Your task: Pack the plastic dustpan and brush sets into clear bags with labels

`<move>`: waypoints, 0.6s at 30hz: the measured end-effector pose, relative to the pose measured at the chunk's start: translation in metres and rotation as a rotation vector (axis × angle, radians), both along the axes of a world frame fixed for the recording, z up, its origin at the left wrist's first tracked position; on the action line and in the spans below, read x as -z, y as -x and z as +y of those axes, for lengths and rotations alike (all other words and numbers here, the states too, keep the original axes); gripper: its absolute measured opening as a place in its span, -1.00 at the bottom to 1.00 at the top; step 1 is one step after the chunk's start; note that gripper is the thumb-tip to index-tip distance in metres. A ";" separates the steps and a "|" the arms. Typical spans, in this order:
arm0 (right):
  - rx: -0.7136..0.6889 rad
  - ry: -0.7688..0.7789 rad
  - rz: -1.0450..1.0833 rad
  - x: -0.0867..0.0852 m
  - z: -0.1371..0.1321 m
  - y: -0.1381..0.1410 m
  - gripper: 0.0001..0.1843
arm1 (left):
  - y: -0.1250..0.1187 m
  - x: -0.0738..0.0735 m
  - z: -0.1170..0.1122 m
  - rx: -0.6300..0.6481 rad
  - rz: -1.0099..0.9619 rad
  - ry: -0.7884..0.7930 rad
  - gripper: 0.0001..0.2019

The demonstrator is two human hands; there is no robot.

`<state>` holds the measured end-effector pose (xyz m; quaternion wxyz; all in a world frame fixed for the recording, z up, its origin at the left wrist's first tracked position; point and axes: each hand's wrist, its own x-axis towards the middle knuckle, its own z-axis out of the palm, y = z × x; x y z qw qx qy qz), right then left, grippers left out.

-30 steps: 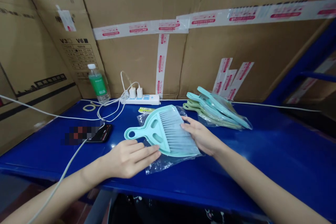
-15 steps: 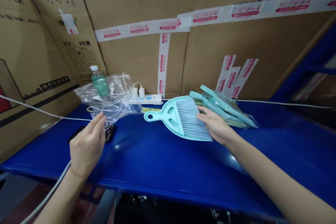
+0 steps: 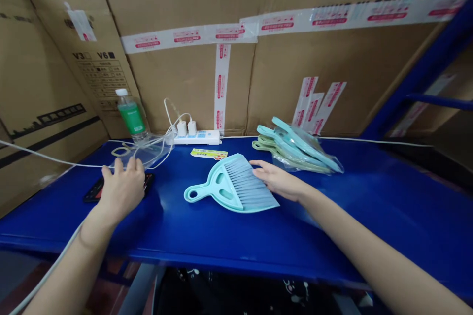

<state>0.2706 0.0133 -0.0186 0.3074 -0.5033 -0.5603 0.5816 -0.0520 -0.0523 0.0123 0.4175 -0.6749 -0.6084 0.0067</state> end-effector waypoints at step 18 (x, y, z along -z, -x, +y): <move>-0.002 -1.096 -1.122 -0.003 0.080 -0.003 -0.58 | -0.078 0.035 0.033 0.620 -0.320 0.562 -0.55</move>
